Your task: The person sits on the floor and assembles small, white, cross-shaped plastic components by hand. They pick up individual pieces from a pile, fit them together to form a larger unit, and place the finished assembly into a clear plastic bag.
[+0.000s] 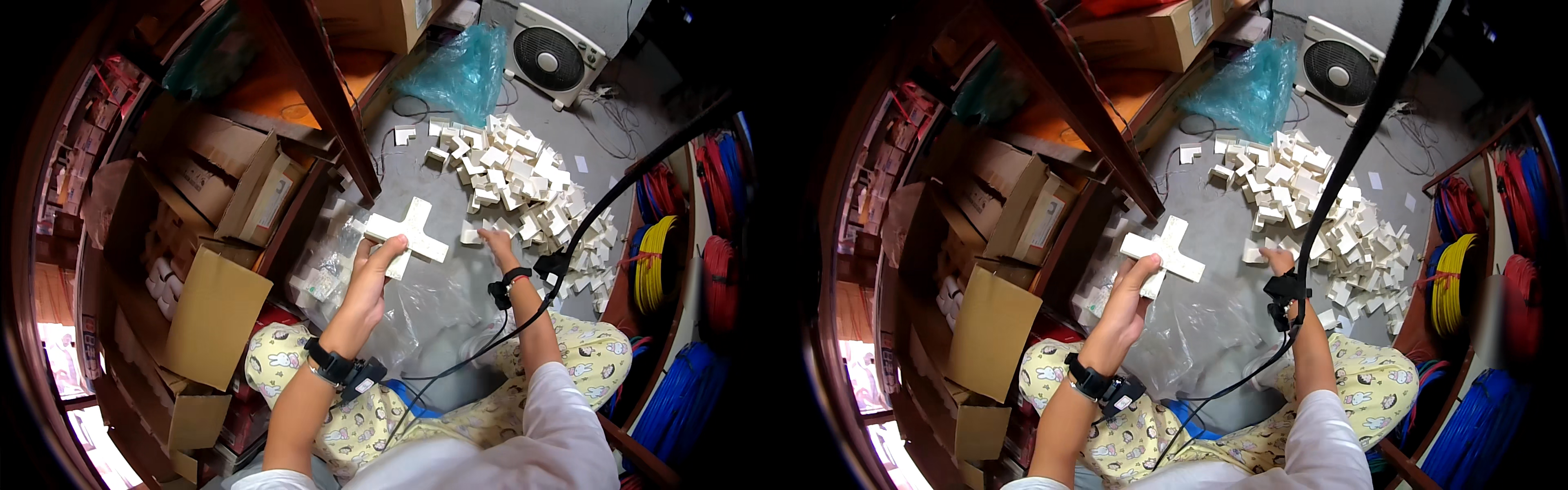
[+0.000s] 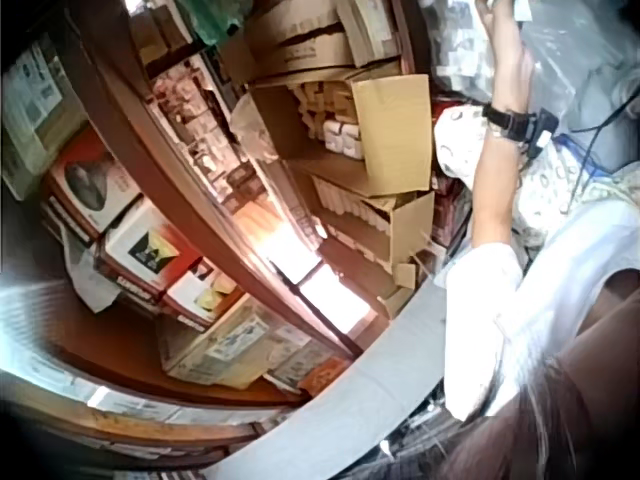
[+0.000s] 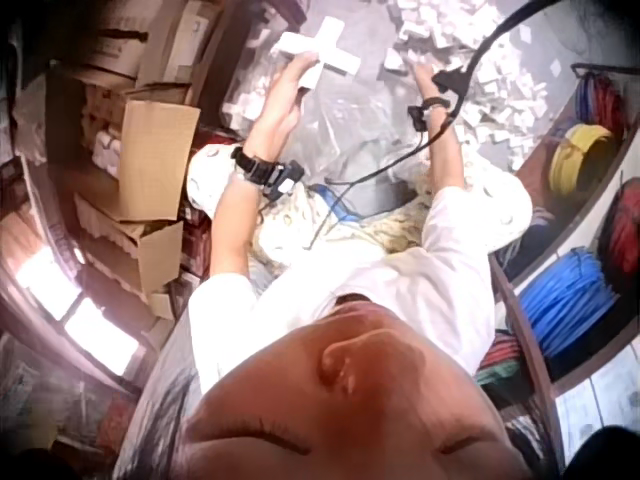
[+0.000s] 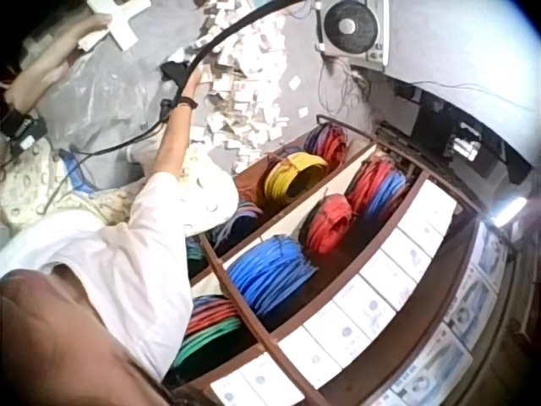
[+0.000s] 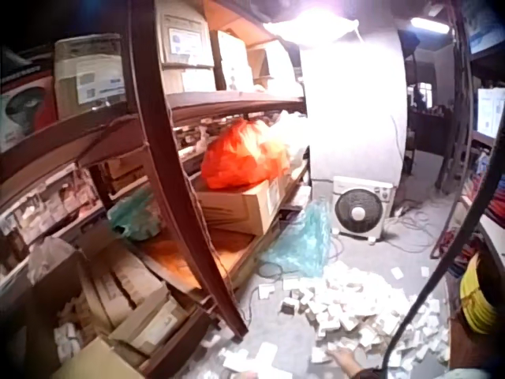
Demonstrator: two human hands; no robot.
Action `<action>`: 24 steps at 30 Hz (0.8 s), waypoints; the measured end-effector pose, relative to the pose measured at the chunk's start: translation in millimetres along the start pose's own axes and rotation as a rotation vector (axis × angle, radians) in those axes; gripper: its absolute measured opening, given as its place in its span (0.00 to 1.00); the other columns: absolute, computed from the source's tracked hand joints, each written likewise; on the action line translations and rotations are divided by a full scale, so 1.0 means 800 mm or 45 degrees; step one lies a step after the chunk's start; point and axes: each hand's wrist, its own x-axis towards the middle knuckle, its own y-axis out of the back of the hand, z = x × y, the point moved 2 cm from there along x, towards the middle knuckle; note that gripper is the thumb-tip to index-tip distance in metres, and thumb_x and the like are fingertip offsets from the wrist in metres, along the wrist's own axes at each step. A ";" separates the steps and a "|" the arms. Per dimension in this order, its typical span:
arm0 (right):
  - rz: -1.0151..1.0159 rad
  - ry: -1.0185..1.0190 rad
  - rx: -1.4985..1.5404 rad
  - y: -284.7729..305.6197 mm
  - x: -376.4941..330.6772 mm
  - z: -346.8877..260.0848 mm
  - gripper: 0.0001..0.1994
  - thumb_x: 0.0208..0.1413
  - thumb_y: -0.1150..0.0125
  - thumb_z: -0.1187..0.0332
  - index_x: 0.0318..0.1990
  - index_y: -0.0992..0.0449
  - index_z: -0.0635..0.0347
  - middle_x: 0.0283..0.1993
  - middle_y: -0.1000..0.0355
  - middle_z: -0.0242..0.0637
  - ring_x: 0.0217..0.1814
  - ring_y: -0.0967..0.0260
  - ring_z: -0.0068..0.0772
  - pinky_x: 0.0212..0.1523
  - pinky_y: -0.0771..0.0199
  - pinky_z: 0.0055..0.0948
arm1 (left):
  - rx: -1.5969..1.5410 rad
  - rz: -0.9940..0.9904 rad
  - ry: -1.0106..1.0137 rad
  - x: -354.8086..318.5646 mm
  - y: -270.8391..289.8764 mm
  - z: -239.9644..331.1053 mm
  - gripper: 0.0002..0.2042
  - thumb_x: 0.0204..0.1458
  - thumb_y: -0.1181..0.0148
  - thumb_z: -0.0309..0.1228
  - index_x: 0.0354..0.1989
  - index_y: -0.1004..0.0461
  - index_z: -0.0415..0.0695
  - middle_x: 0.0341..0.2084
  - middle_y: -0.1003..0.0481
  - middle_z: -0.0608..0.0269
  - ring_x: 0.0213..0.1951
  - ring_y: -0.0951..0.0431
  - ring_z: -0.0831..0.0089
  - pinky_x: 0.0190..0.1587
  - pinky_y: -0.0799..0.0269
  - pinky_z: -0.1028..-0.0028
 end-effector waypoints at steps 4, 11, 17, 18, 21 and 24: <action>-0.419 -0.221 0.785 -0.002 -0.046 -0.051 0.11 0.52 0.38 0.56 0.35 0.29 0.51 0.34 0.30 0.27 0.42 0.30 0.30 0.40 0.34 0.31 | -0.059 0.057 -0.011 -0.004 -0.003 -0.002 0.28 0.44 0.33 0.40 0.51 0.38 0.43 0.44 0.30 0.65 0.48 0.31 0.75 0.51 0.37 0.72; -1.090 0.093 1.488 0.008 -0.164 -0.194 0.33 0.49 0.36 0.53 0.60 0.39 0.56 0.61 0.40 0.45 0.62 0.40 0.44 0.58 0.38 0.43 | -0.240 0.140 -0.102 0.026 0.004 -0.015 0.37 0.40 0.30 0.43 0.54 0.47 0.43 0.48 0.34 0.59 0.49 0.33 0.70 0.50 0.36 0.69; -1.210 0.295 1.607 0.007 -0.283 -0.220 0.40 0.43 0.31 0.48 0.62 0.41 0.54 0.62 0.40 0.42 0.62 0.41 0.41 0.58 0.38 0.45 | -0.334 0.080 -0.341 0.000 -0.018 -0.002 0.39 0.40 0.30 0.42 0.57 0.49 0.44 0.49 0.35 0.57 0.51 0.34 0.69 0.51 0.38 0.67; -1.084 0.327 1.592 0.003 -0.295 -0.216 0.38 0.43 0.31 0.49 0.61 0.40 0.53 0.62 0.39 0.40 0.62 0.41 0.39 0.57 0.39 0.45 | -0.342 0.085 -0.374 -0.008 -0.020 0.000 0.39 0.40 0.30 0.42 0.56 0.49 0.44 0.49 0.35 0.57 0.51 0.34 0.69 0.51 0.38 0.67; -0.752 0.538 1.495 -0.005 -0.336 -0.233 0.33 0.48 0.32 0.56 0.60 0.41 0.49 0.58 0.37 0.30 0.58 0.40 0.31 0.56 0.39 0.41 | -0.381 0.118 -0.467 -0.017 -0.018 0.002 0.37 0.41 0.30 0.40 0.54 0.48 0.44 0.48 0.36 0.57 0.50 0.35 0.71 0.51 0.39 0.70; -0.508 0.637 1.385 -0.008 -0.362 -0.235 0.32 0.52 0.35 0.60 0.61 0.46 0.48 0.56 0.38 0.27 0.55 0.39 0.27 0.54 0.38 0.38 | -0.338 0.151 -0.538 -0.021 -0.015 0.002 0.36 0.42 0.30 0.38 0.54 0.50 0.44 0.46 0.37 0.58 0.49 0.35 0.72 0.52 0.39 0.72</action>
